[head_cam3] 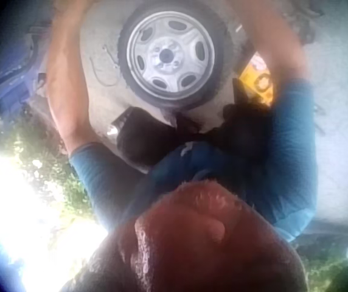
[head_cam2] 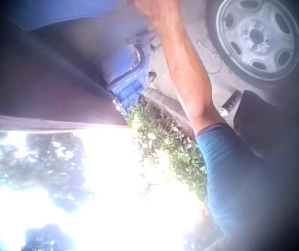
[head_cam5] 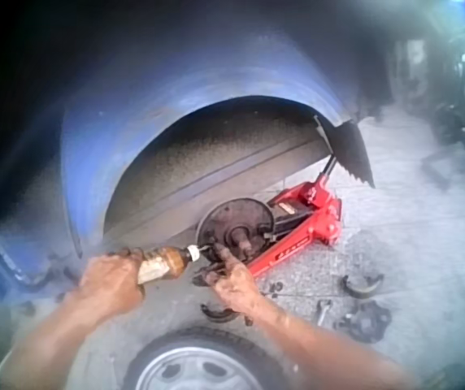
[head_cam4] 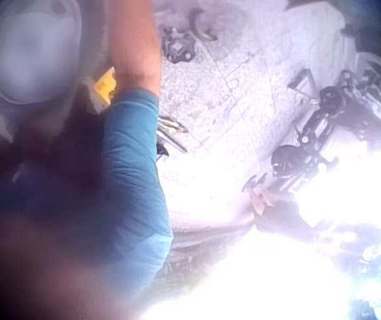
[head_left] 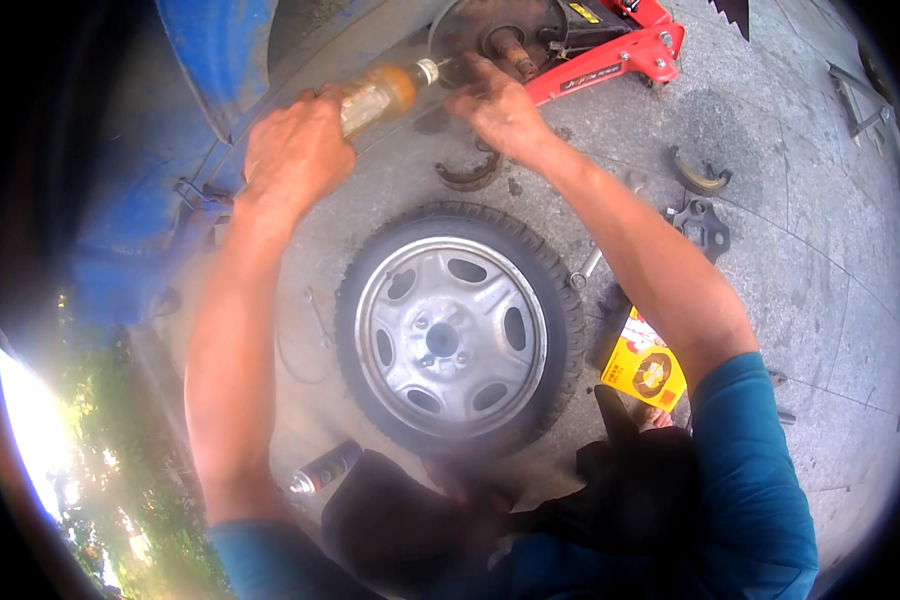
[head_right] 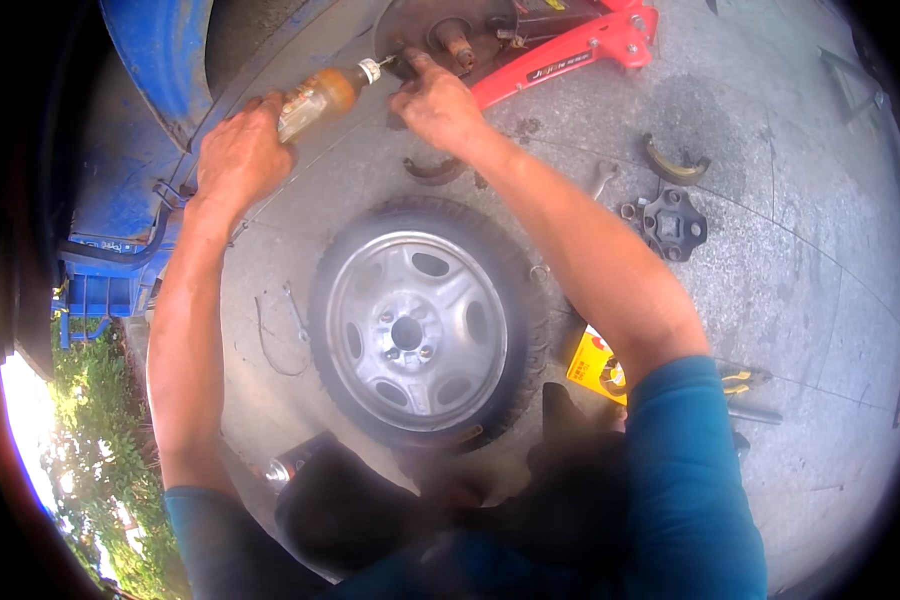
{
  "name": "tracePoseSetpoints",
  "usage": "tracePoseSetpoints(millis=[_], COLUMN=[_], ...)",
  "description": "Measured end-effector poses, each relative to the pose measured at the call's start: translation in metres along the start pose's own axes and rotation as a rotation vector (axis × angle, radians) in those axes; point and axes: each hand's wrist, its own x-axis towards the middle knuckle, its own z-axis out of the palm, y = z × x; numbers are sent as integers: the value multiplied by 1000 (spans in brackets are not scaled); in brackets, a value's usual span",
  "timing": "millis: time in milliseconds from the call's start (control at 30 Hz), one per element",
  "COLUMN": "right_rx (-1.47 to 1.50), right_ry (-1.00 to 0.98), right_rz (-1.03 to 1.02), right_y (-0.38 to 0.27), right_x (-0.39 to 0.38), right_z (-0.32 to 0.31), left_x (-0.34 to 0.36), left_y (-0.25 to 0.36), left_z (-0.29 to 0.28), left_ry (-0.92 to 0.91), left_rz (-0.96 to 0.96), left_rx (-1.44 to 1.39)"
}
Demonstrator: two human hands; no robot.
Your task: The person sprays liquid onto a brake assembly, applies lubricant to its components, and removes brake shoes from a box. They then install the new brake shoes onto the assembly and use a wrench to adjust parts of the mechanism.
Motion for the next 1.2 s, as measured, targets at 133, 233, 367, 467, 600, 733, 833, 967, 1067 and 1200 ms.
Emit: tracePoseSetpoints(millis=[133, 233, 367, 467, 600, 733, 833, 967, 1067, 1200], right_rx=[182, 164, 182, 161, 180, 114, 70, 293, -44, -82], right_ry=[112, 41, 41, 43, 46, 75, 158, 464, 246, 196], right_rz=[6, -69, -17, -16, -40, 35, -153, 49, 133, 92], right_y=[-11, -18, -21, -22, -23, -29, -36, -9, 18, 25], right_x=[-5, 3, 9, 6, 5, -4, -17, -19, -7, 1], right_z=[1, 1, -1, 1, 1, -10, -29, -75, -92, -97], left_x=[-4, -3, 0, -1, -1, -6, -9, 16, 39, 58], left_y=[3, 2, 3, 2, 2, 4, 14, 38, 68, 111], left_z=[-5, -3, -7, -6, -13, -21, -39, -55, -57, -71], left_ry=[14, 68, 55, 75, 42, -20, 27, 4, 147, 164], left_rz=[-80, -39, -31, -22, -41, -48, -26, 38, 235, 341], left_rx=[-96, -83, -47, -46, -24, -99, -175, -76, 41, 171])
